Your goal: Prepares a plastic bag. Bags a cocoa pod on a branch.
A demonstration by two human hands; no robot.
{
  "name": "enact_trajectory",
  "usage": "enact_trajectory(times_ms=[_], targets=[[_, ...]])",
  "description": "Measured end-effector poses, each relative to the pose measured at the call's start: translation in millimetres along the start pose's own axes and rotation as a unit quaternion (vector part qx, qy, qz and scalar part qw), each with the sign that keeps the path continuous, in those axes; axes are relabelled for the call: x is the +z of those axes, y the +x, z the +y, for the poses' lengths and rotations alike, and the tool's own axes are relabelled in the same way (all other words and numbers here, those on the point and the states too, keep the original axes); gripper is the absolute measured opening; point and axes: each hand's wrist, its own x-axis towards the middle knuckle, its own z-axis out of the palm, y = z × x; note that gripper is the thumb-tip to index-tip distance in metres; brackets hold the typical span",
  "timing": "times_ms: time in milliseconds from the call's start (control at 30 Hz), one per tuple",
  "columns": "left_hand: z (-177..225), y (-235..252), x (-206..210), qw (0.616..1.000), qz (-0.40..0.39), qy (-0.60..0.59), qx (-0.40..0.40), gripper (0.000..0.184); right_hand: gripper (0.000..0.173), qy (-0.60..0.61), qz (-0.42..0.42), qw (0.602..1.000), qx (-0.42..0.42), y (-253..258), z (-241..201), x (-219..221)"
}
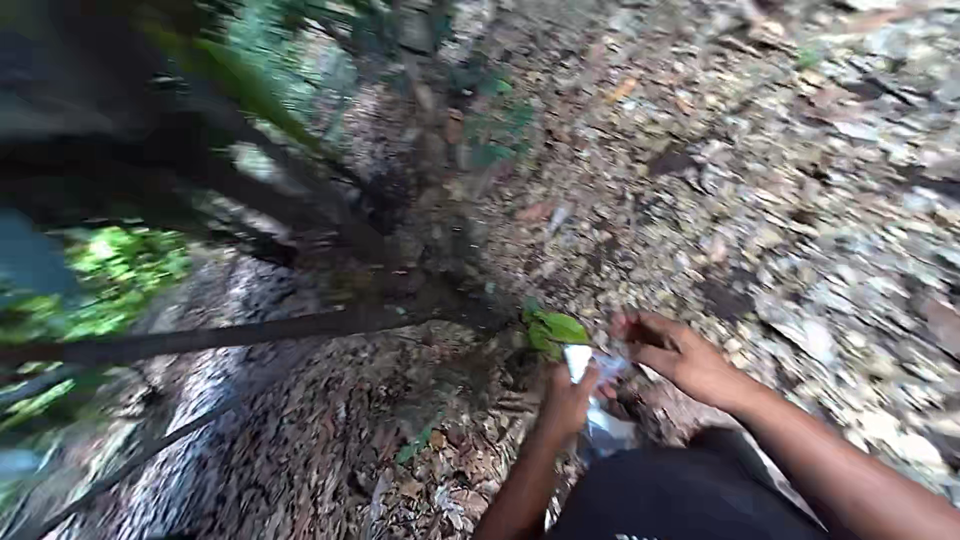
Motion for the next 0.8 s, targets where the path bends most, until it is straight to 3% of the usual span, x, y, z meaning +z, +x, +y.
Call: enact_trajectory(times_ms=[33, 67, 100, 167, 333, 433, 467, 500, 567, 733, 800], targets=[[5, -6, -10, 1.0, -0.001, 0.008, 0.004, 0.03, 0.041, -0.006, -0.032, 0.999, -0.011, 10, -7, 9], [6, -12, -21, 1.0, 0.001, 0.006, 0.011, 0.031, 0.031, -0.022, -0.046, 0.998, -0.028, 19, -12, 20], [6, -18, -31, 1.0, 0.009, -0.001, 0.017, 0.031, 0.02, -0.047, -0.044, 0.997, -0.049, 28, -16, 31], [2, -31, -54, 0.999, 0.031, -0.002, 0.027, 0.031, 0.012, -0.07, -0.034, 0.994, -0.073, 44, -30, 48], [-17, -56, -98, 0.994, 0.099, 0.013, 0.046, 0.031, 0.022, -0.044, -0.064, 0.994, -0.081, 63, -62, 75], [-14, -67, -109, 0.99, 0.135, 0.003, 0.045, 0.03, 0.053, -0.096, -0.194, 0.973, -0.073, 70, -66, 94], [-11, -71, -108, 0.988, 0.146, 0.006, 0.047, 0.029, 0.054, -0.119, -0.225, 0.964, -0.074, 71, -65, 101], [-9, -74, -107, 0.987, 0.153, 0.008, 0.05, 0.027, 0.043, -0.136, -0.236, 0.959, -0.08, 72, -63, 106], [-7, -79, -104, 0.987, 0.153, 0.004, 0.056, 0.025, 0.023, -0.146, -0.228, 0.959, -0.087, 73, -61, 110], [-3, -82, -104, 0.986, 0.145, -0.014, 0.082, 0.026, 0.032, -0.103, -0.141, 0.976, -0.127, 82, -53, 95], [2, -83, -103, 0.985, 0.142, -0.007, 0.095, 0.026, 0.023, -0.09, -0.121, 0.979, -0.137, 84, -49, 88]])
